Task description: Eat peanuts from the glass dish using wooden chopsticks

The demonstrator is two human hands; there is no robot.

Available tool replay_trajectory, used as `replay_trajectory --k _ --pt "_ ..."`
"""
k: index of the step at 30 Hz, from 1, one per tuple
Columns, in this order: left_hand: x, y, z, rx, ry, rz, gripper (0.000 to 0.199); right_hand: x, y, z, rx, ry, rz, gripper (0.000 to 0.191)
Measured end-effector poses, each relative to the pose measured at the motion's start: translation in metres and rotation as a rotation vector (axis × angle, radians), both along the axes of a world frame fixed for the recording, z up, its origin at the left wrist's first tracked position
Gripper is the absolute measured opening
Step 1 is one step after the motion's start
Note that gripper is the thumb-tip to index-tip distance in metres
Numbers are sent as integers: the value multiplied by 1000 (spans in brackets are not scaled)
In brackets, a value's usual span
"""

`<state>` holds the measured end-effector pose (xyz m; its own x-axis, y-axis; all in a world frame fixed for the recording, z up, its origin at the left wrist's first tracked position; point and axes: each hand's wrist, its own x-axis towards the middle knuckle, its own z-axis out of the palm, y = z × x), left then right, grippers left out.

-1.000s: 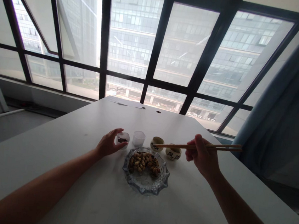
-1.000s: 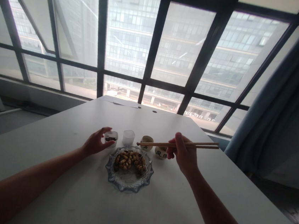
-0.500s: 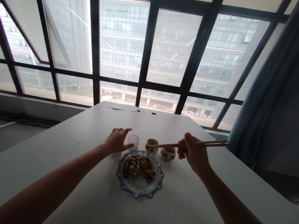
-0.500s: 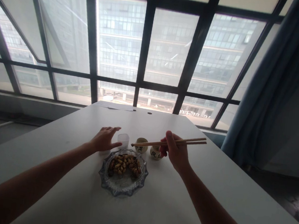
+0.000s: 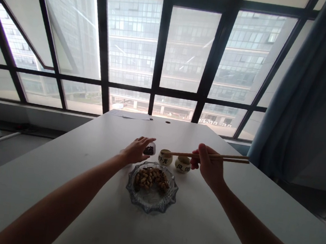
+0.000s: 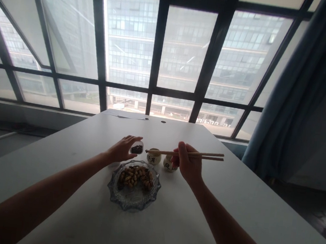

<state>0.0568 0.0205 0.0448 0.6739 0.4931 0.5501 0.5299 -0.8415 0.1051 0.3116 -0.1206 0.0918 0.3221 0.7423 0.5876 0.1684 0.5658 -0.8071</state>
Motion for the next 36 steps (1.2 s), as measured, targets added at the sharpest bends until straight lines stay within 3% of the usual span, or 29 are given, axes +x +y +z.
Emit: replay_trajectory --k 4,11,14,18,24,29,32,36 --pt "-2 -5 0 1 -24 -18 82 -16 6 -13 82 -69 -72 46" --pt "-2 -5 -1 3 -75 -14 79 -41 37 -20 163 -571 60 43" --pt "-2 -5 0 8 -81 4 76 -46 43 -18 160 -656 73 46" --pt "0 -2 4 -24 -38 31 75 -41 34 -14 53 -521 98 50" --pt "7 4 9 -182 151 202 77 -25 1 -11 -107 -298 172 53" --pt "8 2 12 -239 217 239 77 -25 -20 -10 -331 -379 398 54" --pt "-5 -3 11 -188 164 224 66 -28 -20 -15 -422 -476 505 51" --pt "-40 -9 1 -133 3 252 58 -27 -9 -25 -363 -475 427 50"
